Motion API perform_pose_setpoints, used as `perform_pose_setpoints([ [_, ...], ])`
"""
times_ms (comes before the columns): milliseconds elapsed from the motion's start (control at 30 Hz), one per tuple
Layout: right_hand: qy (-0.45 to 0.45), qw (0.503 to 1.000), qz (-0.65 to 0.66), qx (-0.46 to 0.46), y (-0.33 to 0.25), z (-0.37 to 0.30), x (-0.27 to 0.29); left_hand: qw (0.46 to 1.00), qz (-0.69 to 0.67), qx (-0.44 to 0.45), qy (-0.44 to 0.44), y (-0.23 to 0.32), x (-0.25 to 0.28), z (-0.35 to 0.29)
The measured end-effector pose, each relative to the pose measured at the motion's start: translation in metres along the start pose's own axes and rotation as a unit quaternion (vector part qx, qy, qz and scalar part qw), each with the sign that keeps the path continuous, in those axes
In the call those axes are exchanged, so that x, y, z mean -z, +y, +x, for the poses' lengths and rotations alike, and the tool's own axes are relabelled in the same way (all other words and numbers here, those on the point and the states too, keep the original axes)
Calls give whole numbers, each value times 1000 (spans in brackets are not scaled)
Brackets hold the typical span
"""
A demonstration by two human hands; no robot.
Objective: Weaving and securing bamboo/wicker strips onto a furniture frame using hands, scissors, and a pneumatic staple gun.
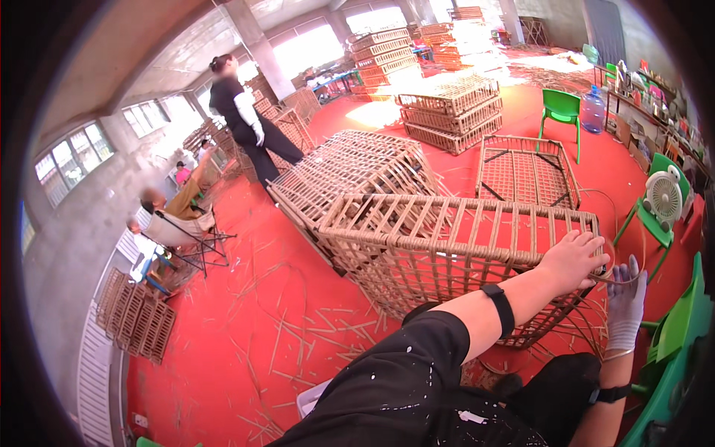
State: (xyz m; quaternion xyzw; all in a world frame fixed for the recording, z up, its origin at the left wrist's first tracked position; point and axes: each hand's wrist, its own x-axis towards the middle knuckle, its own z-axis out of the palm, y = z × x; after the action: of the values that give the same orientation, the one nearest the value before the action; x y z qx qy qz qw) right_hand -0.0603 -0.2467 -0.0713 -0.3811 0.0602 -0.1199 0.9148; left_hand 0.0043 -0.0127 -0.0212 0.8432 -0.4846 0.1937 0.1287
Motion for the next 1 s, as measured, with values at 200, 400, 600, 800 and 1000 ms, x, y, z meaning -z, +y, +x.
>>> perform_pose_setpoints([
  [200,79,988,-133,13,15,-45,26,997,-31,-18,70,6,15,-17],
  [400,19,958,-285,38,26,-75,51,997,-51,14,54,5,62,-142],
  [600,33,965,-256,53,31,-63,69,968,38,223,110,-7,124,-274],
  [800,58,956,-283,47,14,-58,55,919,-2,354,175,-15,121,-356],
  [1000,50,955,-287,57,2,-53,12,869,28,415,269,-60,141,-387],
])
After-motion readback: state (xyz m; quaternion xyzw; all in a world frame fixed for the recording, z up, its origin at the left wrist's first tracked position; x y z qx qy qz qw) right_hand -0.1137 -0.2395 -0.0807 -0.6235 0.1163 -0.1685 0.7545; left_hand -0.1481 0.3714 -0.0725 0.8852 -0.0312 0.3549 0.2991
